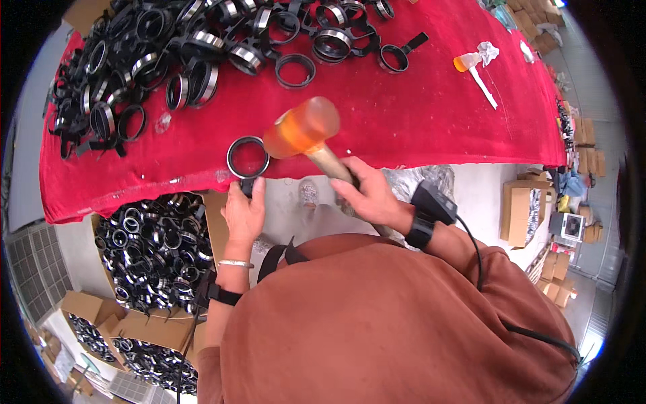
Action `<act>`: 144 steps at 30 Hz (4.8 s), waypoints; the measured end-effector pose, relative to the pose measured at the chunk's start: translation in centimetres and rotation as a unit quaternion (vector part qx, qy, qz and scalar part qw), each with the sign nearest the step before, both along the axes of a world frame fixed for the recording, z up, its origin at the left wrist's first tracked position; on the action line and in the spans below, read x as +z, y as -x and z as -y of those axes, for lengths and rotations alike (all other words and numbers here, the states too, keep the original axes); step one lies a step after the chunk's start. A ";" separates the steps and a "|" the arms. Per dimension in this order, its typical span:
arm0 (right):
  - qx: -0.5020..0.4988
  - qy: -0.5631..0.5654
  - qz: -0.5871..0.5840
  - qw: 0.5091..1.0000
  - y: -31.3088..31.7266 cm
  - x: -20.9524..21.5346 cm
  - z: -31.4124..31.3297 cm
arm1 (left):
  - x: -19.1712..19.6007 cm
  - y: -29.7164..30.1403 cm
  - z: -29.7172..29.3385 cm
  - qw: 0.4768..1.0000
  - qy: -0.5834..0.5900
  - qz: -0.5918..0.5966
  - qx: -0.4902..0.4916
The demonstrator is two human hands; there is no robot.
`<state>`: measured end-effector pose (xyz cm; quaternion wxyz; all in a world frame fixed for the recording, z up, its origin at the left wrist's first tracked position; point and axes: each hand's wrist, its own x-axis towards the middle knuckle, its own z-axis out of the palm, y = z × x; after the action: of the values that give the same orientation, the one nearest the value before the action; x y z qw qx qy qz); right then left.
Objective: The recorder is assembling black circular plastic components by hammering metal rings onto them using a mallet.
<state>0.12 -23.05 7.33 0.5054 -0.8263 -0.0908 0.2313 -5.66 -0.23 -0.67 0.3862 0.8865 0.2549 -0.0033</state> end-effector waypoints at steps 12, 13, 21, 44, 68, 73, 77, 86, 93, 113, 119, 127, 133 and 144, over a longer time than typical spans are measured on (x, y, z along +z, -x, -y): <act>0.003 -0.033 0.170 0.985 3.1 4.0 -2.9 | 0.0 -0.3 -1.5 0.909 0.398 0.008 0.120; 0.033 -0.029 0.242 0.969 3.6 3.5 -2.9 | 0.0 -0.4 -1.4 0.909 0.401 0.008 0.117; 0.120 0.080 0.237 0.961 5.1 2.0 -1.9 | -0.1 -0.2 -1.9 0.913 0.400 0.034 0.078; 0.066 0.127 0.265 0.954 0.2 -1.0 -4.9 | 0.2 -0.4 -1.4 0.883 0.443 0.020 0.154; 0.045 0.048 0.241 0.968 6.3 -2.7 -2.2 | -0.9 -1.3 -1.2 0.870 0.459 0.006 0.181; 0.056 0.058 0.207 0.975 7.2 -0.7 -1.9 | -1.1 -0.4 -1.8 0.844 0.504 -0.012 0.182; 0.034 0.021 0.264 0.964 6.9 0.4 -3.1 | -1.6 -0.5 -1.7 0.827 0.534 -0.001 0.174; 0.020 0.001 0.162 0.987 3.1 4.8 -5.7 | -2.0 -0.9 -1.7 0.787 0.575 0.047 0.218; 0.012 0.085 0.186 0.979 -1.7 -1.1 -8.6 | -1.9 -1.2 -1.0 0.782 0.582 0.064 0.215; -0.040 -0.014 -0.008 0.999 2.6 -3.1 -1.8 | -0.7 13.0 -13.4 0.889 0.338 0.101 0.291; -0.046 -0.025 -0.002 0.999 1.9 -3.1 -2.9 | 3.6 9.9 -23.1 0.906 -0.384 0.169 0.056; -0.030 0.028 0.024 0.999 1.8 -2.5 -3.5 | 9.1 -6.3 -32.5 0.765 -0.642 0.033 -0.036; -0.045 0.038 0.029 0.998 2.3 -2.8 -3.5 | 7.9 -9.6 -33.7 0.788 -0.562 -0.214 -0.131; -0.086 0.045 0.015 0.995 3.2 -2.6 -4.3 | 11.3 -3.9 -23.7 0.897 -0.355 0.209 0.162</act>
<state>-3.07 -18.72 4.69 0.4839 -0.8567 -0.0162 0.1779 -1.77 23.52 10.66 0.0856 0.8914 0.2923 0.3357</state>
